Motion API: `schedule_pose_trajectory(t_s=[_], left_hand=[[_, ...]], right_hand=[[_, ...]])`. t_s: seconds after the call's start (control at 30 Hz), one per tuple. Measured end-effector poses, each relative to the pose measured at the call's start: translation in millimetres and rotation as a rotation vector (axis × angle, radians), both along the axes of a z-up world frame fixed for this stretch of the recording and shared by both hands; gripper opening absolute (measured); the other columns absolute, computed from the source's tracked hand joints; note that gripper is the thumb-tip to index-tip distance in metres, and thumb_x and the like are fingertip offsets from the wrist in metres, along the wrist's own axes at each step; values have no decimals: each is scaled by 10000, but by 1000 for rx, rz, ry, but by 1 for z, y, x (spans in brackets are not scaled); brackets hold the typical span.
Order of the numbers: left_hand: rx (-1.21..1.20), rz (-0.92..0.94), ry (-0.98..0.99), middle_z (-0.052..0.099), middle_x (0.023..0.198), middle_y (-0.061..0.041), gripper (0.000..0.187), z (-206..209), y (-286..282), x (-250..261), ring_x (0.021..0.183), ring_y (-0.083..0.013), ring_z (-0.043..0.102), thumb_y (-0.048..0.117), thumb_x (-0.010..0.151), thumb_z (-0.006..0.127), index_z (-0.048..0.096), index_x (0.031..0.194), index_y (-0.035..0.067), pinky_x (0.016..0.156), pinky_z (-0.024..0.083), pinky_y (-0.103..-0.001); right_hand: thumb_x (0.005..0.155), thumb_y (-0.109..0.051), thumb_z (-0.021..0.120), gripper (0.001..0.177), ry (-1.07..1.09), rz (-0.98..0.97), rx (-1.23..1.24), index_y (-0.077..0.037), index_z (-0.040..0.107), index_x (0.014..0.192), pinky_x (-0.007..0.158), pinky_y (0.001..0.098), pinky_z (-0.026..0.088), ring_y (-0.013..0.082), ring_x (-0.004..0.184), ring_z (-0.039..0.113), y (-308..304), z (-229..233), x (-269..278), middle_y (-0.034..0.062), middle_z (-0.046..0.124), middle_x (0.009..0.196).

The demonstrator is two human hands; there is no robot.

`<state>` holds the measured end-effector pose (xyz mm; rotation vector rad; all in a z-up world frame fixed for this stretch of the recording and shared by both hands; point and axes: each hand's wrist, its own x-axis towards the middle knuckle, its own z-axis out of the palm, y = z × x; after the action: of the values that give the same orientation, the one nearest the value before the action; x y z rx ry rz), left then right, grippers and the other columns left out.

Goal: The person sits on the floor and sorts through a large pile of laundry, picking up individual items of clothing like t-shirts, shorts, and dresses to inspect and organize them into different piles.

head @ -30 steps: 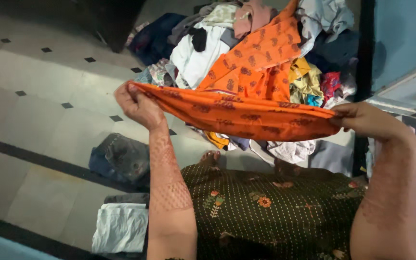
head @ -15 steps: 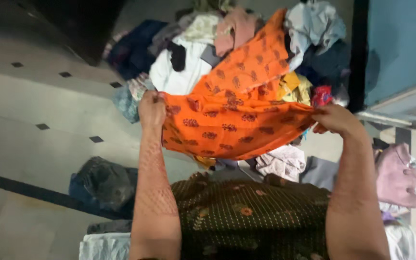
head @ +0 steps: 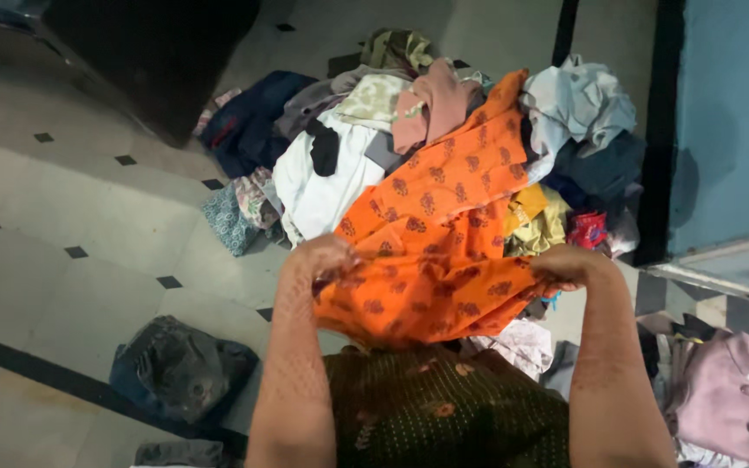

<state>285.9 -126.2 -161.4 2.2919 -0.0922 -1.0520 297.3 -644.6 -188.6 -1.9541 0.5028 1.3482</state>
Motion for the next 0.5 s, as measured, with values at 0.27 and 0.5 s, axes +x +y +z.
schedule_pose_trajectory(t_s=[0.27, 0.5], left_hand=[[-76, -416, -751, 775, 894, -138, 488, 52, -18, 104, 794, -243, 739, 93, 531, 909, 740, 986, 42, 675, 581, -373], [216, -252, -861, 697, 1028, -210, 347, 110, -16, 212, 936, -349, 669, 199, 709, 859, 732, 1008, 78, 785, 532, -455]], right_hand=[[937, -269, 567, 327, -514, -164, 308, -10, 759, 989, 612, 298, 552, 172, 729, 753, -2, 55, 23, 133, 813, 897], [1028, -179, 611, 184, -822, -682, 418, -16, 693, 1049, 597, 312, 509, 188, 704, 679, 6, 78, 58, 96, 723, 913]])
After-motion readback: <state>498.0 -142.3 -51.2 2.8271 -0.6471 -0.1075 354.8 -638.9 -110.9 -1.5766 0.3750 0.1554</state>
